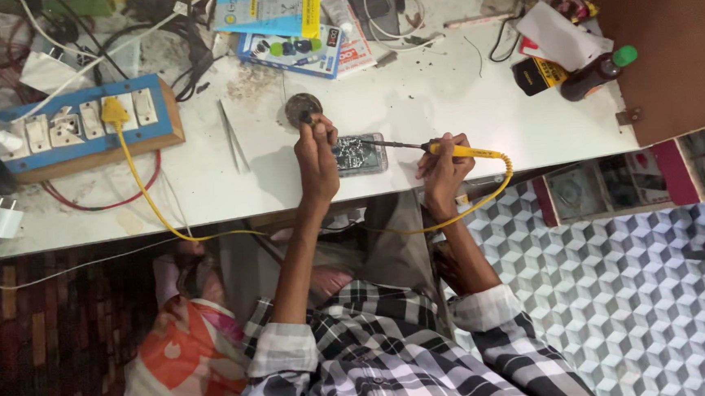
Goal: The person uses a soldering iron and solder wire to apply solder to a small circuit board held in the left hand. The person repeatedly melts solder onto the board's surface while seated at a cluttered workbench.
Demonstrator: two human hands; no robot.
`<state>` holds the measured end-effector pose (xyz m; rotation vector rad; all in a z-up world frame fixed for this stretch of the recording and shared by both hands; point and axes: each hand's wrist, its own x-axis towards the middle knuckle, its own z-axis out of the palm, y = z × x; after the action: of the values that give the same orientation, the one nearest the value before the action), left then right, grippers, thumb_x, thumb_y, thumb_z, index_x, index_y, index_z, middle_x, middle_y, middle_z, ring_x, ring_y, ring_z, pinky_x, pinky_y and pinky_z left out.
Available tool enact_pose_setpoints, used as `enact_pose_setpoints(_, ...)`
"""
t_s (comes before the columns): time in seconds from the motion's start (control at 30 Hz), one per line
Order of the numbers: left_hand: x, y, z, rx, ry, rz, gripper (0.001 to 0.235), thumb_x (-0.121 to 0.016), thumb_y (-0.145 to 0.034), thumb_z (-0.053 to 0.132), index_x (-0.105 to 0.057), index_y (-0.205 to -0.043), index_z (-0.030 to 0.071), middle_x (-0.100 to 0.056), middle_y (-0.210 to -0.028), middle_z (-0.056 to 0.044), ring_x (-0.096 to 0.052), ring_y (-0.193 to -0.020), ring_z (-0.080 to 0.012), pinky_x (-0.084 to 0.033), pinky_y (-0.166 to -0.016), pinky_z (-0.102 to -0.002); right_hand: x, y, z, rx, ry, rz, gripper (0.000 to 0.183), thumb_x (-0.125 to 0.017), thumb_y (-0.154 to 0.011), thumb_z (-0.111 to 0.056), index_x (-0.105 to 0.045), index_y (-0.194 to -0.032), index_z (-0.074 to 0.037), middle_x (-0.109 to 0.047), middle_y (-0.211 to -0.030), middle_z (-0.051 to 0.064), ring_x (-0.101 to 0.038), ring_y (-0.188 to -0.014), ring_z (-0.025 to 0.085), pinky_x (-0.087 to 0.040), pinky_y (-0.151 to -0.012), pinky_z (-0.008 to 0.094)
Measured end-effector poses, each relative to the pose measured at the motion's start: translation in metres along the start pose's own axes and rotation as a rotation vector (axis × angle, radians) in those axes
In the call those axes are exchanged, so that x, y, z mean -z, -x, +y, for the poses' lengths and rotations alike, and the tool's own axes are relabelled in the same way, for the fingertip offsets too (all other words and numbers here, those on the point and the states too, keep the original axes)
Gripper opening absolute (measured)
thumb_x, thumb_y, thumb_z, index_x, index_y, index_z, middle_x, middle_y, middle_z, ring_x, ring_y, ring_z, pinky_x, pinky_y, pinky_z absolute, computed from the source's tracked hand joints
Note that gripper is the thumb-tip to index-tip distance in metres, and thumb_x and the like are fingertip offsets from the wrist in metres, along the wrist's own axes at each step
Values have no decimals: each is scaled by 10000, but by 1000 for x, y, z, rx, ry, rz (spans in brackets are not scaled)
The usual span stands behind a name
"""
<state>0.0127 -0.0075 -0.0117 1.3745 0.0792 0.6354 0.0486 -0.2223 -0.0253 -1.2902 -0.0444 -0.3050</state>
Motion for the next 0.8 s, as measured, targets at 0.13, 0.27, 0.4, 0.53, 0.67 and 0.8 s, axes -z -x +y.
enact_pose_setpoints(0.13, 8, -4, -1, 2, -77, -34, 356, -406, -1141, 325, -527, -1013, 15, -530, -812, -36, -483, -751, -130, -437, -707, -311, -10, -1, 4, -22, -4, 11, 265, -543, -1087, -220, -480, -898, -44, -524, -634, 56, -518, -431, 127, -418, -360, 266)
enact_pose_setpoints(0.27, 5, 3, 1, -38, -145, -97, 331, -386, -1137, 287, -519, -1035, 2, -530, -790, -32, -497, -733, -131, -437, -692, -304, -9, 6, -6, 11, 107, 19, 281, -544, -1099, -196, -484, -874, -41, -540, -609, 66, -512, -441, 121, -414, -381, 258)
enact_pose_setpoints(0.4, 3, 1, 10, 14, -130, -121, 314, -378, -1141, 263, -527, -1068, -4, -531, -804, -63, -496, -719, -150, -440, -666, -325, -17, 8, -15, 12, 112, 23, 267, -548, -1077, -185, -472, -862, -47, -549, -609, 62, -501, -410, 113, -402, -365, 253)
enact_pose_setpoints(0.53, -4, -1, 12, 52, -284, -76, 320, -383, -1130, 272, -548, -1058, 7, -589, -757, -64, -571, -681, -130, -479, -644, -326, -15, 4, -14, 51, 80, -32, 284, -551, -1100, -187, -474, -865, -47, -546, -627, 66, -498, -425, 112, -389, -379, 250)
enact_pose_setpoints(0.67, -3, 2, 9, -42, -322, -94, 338, -380, -1143, 299, -541, -1078, 9, -601, -790, -49, -598, -714, -121, -502, -683, -320, -13, 5, -11, 39, 41, -9, 276, -569, -1083, -203, -474, -873, -50, -560, -648, 72, -494, -418, 114, -378, -357, 250)
enact_pose_setpoints(0.8, 5, -9, 1, 18, -101, -93, 343, -389, -1152, 308, -528, -1057, 9, -533, -802, -60, -509, -720, -154, -460, -671, -328, -13, 3, -13, -27, -60, 86, 262, -583, -1070, -259, -484, -903, -83, -568, -664, 68, -524, -443, 124, -401, -370, 257)
